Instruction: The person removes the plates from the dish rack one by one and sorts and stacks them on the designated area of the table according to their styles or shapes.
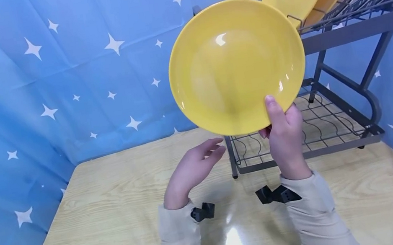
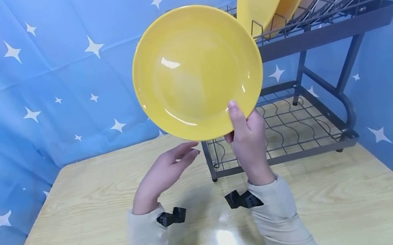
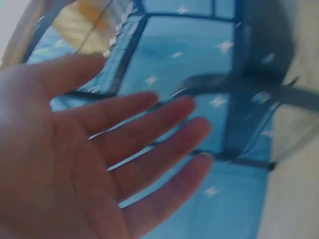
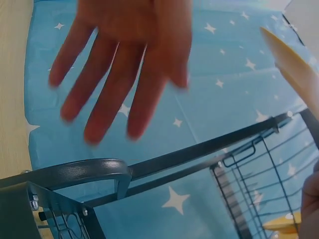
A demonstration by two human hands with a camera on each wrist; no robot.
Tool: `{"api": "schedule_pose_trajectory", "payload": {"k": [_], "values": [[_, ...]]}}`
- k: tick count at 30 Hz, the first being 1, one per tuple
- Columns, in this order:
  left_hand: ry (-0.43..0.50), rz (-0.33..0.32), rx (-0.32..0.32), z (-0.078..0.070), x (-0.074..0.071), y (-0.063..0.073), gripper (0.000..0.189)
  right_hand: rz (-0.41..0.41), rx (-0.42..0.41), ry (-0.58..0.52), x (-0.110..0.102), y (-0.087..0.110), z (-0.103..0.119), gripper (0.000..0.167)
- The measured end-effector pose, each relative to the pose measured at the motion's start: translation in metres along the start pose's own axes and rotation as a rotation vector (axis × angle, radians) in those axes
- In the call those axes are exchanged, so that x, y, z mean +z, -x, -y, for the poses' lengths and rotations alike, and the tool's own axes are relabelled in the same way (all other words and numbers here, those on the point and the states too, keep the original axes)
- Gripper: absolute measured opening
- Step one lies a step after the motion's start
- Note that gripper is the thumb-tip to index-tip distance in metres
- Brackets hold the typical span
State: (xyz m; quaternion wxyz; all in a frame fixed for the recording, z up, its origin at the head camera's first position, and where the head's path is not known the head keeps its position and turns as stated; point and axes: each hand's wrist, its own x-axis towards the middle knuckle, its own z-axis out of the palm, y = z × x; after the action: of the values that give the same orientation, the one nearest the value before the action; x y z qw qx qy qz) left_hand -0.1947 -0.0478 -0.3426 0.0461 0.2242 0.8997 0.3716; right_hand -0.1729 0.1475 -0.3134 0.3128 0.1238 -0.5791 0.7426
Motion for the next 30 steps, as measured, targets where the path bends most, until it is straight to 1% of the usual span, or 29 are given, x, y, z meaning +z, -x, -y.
{"api": "schedule_pose_trajectory", "payload": {"k": [1,3,8,10,15,17,18,19,21,22,24,26,30], "values": [[-0.004,0.002,0.005,0.0,-0.004,0.003,0.045,-0.004,0.001,0.006,-0.001,0.0,0.0,0.026],[0.005,-0.022,0.018,-0.001,-0.013,0.008,0.045,-0.011,-0.001,0.009,-0.002,-0.001,0.001,0.025],[0.085,-0.175,0.095,0.001,-0.033,0.02,0.039,-0.003,-0.015,0.012,-0.003,-0.003,0.003,0.025],[0.113,-0.218,0.112,0.001,-0.04,0.024,0.04,-0.008,-0.014,0.011,-0.003,-0.002,0.003,0.026],[0.17,-0.28,0.1,0.003,-0.055,0.041,0.037,-0.01,0.009,0.022,0.001,0.004,0.002,0.027],[0.222,-0.322,0.11,0.003,-0.06,0.048,0.033,0.003,0.01,0.024,0.003,0.006,0.002,0.027],[0.254,-0.342,0.121,0.0,-0.062,0.051,0.032,0.005,0.01,0.027,0.004,0.006,0.002,0.027],[0.28,-0.366,0.132,-0.004,-0.064,0.054,0.032,0.006,0.01,0.024,0.005,0.007,0.002,0.028],[0.32,-0.408,0.157,-0.007,-0.065,0.056,0.03,0.006,0.001,0.013,0.006,0.006,0.002,0.027],[0.329,-0.419,0.164,-0.009,-0.065,0.056,0.03,0.002,-0.001,0.01,0.006,0.007,0.002,0.027],[0.337,-0.43,0.171,-0.014,-0.064,0.056,0.03,-0.003,-0.001,0.003,0.007,0.007,0.002,0.027],[0.343,-0.437,0.176,-0.012,-0.062,0.053,0.03,-0.005,-0.002,-0.004,0.007,0.007,0.001,0.027],[0.375,-0.44,0.178,-0.021,-0.057,0.051,0.029,-0.002,0.005,0.005,0.007,0.007,0.002,0.028]]}}
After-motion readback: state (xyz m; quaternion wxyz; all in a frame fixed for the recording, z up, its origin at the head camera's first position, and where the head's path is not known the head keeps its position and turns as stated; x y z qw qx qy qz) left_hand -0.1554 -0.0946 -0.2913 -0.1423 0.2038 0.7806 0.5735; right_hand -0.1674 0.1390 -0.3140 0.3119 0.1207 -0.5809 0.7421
